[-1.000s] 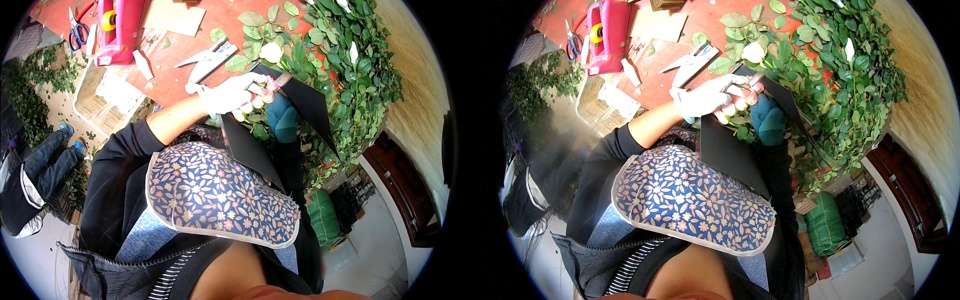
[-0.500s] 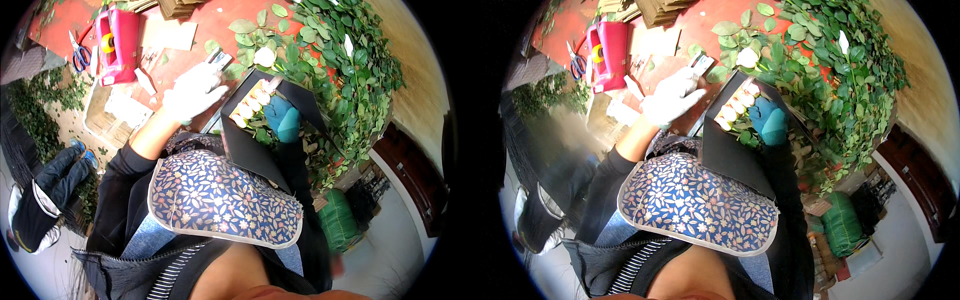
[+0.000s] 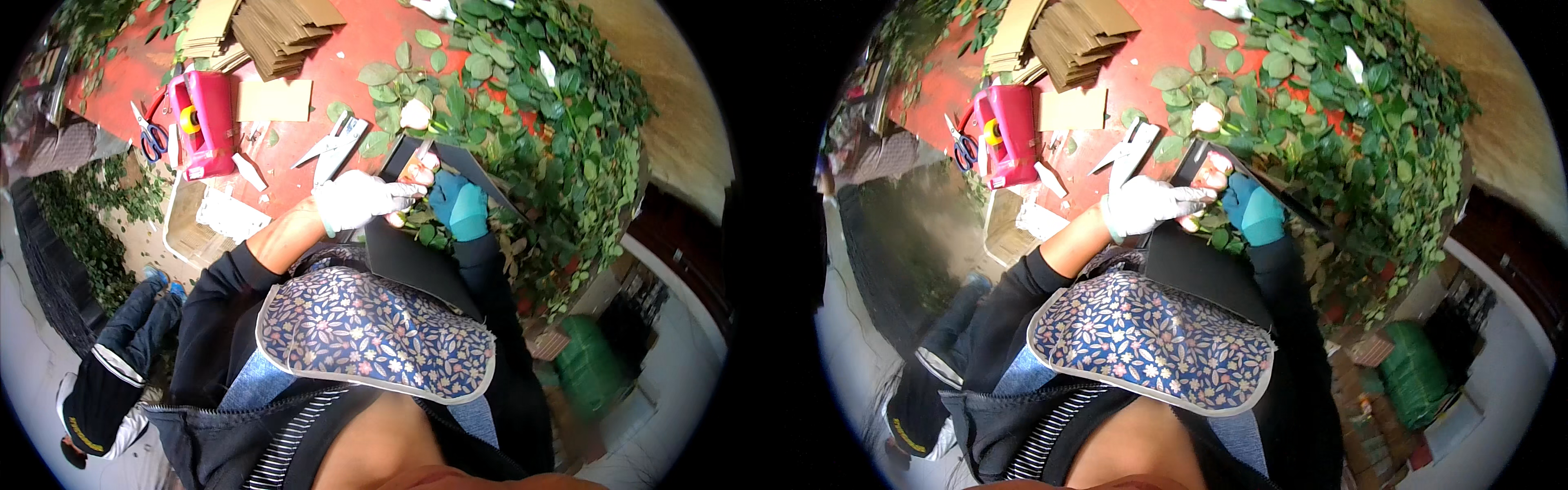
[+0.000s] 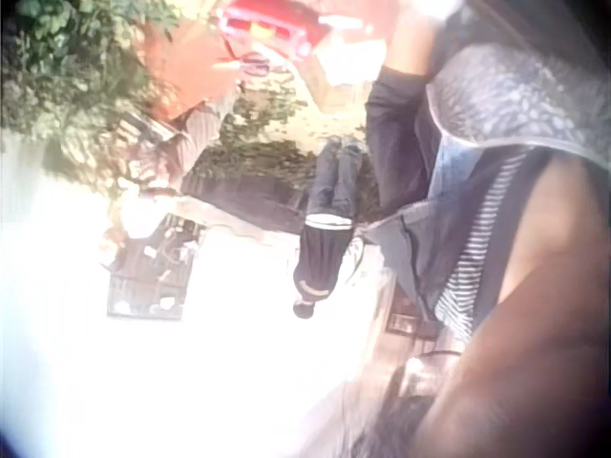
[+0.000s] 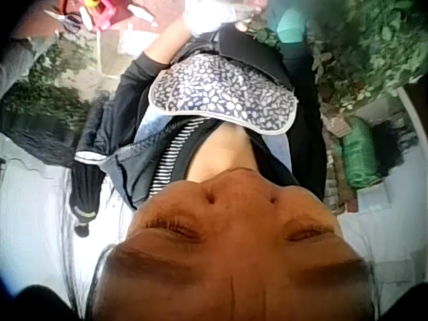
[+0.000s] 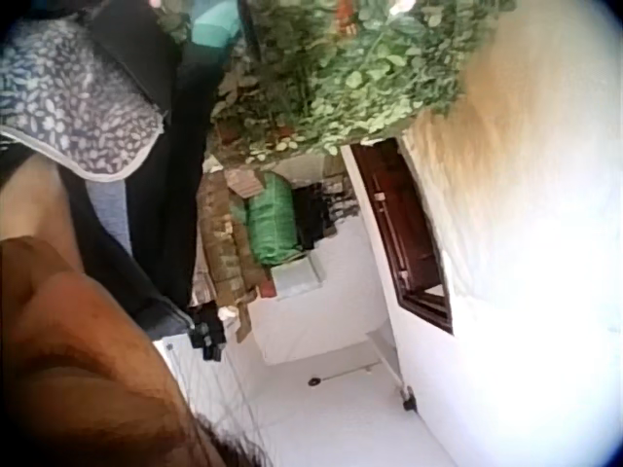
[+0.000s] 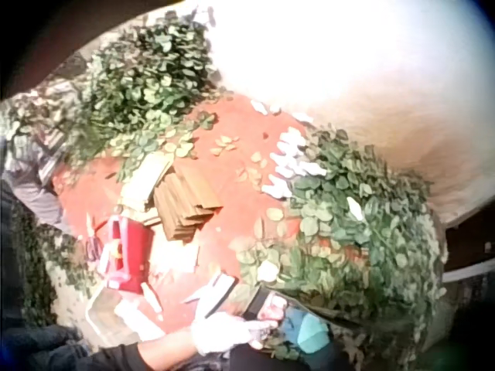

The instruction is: The person assembles a bouquet by placing roses into a black box, adding greenery, and inserting a cardboard spacer.

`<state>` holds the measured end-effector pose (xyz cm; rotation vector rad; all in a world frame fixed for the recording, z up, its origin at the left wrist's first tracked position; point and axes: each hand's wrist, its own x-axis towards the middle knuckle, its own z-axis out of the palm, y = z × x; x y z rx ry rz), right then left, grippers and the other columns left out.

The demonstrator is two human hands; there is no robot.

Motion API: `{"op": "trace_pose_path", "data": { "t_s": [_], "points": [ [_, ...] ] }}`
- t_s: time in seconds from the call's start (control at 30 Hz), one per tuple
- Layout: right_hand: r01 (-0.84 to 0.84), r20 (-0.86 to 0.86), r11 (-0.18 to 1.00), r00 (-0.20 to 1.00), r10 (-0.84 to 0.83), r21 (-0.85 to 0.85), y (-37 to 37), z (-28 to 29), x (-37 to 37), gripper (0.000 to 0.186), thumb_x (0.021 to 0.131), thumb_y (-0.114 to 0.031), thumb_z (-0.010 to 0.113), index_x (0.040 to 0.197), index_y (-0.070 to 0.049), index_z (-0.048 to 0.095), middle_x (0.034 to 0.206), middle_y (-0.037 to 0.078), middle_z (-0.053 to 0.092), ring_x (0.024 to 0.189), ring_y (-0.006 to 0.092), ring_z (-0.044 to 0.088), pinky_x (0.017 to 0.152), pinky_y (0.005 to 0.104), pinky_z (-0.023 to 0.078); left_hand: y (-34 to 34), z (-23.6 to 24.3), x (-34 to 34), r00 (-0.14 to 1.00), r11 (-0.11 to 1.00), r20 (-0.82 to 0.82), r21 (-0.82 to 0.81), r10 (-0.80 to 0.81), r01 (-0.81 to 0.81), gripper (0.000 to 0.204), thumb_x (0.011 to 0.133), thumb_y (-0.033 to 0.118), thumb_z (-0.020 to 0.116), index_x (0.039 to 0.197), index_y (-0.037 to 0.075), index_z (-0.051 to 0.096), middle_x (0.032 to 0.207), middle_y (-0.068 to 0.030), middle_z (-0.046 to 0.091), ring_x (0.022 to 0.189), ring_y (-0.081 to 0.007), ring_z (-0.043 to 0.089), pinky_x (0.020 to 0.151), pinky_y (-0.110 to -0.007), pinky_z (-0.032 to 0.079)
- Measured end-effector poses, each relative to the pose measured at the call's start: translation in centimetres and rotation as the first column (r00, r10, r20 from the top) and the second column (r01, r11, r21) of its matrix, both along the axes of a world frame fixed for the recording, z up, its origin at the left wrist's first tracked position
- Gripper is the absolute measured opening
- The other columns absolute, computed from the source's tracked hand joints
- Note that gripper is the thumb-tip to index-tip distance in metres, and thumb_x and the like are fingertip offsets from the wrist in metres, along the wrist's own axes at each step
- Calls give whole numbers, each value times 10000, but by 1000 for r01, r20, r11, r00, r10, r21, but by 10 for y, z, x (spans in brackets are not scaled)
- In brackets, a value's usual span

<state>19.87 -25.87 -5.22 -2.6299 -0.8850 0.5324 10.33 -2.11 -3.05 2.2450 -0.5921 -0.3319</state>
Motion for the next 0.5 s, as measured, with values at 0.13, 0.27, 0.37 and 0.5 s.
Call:
{"op": "trace_pose_path", "data": {
  "t_s": [0.13,0.27,0.37,0.5],
  "points": [
    [-29,17,999,999,29,32,-3,-5,-3,170,840,-260,637,854,-96,594,719,194,581,652,412,572,566,525,432,-10,-5,11,937,997,-346,-49,45,-66,469,938,225,476,1404,184,495,1082,-79,695,770,-276,697,695,-363,558],
    [-14,-8,999,1000,14,31,5,-8,-7,212,859,-279,628,787,-88,572,720,183,589,647,412,574,565,524,433,-11,6,8,794,964,-591,-98,144,-249,448,990,303,399,1419,197,475,967,-74,708,728,-160,717,740,-296,559],
    [-52,62,997,997,48,65,-19,-36,-9,193,869,-264,626,788,-97,574,727,174,594,669,399,581,577,512,444,-12,2,6,720,945,-681,-133,131,-298,459,978,282,413,1425,193,468,1007,-41,708,734,-148,718,741,-284,562],
    [-260,17,965,966,260,27,3,5,2,126,897,-215,621,828,-110,607,770,144,623,710,396,601,614,478,460,-15,-17,-3,776,920,-625,-250,84,-301,528,959,208,461,1484,212,401,1012,5,673,699,-122,683,674,-244,559]
  ]
}}
